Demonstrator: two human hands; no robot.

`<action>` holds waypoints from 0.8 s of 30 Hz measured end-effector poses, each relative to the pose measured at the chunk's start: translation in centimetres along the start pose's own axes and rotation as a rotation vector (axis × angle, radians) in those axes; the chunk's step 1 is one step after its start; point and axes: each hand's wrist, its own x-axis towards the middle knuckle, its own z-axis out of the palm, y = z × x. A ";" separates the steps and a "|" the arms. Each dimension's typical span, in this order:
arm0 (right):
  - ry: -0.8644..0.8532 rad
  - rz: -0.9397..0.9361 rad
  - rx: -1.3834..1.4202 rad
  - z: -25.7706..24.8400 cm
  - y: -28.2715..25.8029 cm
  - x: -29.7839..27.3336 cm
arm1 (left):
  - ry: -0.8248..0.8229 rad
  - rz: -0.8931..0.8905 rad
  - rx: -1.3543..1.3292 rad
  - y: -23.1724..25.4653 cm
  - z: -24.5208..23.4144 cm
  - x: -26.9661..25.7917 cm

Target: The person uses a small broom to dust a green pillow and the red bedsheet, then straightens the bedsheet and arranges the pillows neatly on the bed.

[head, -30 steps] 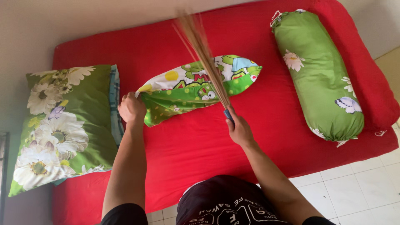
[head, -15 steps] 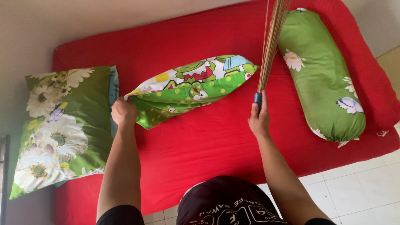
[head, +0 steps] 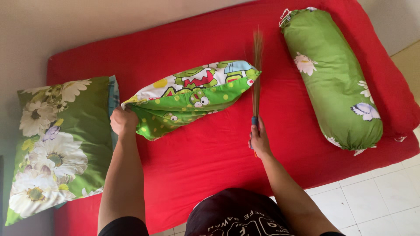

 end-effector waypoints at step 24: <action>-0.067 -0.178 -0.568 2.4 3.6 3.5 | 0.027 -0.098 -0.215 -6.5 10.3 6.7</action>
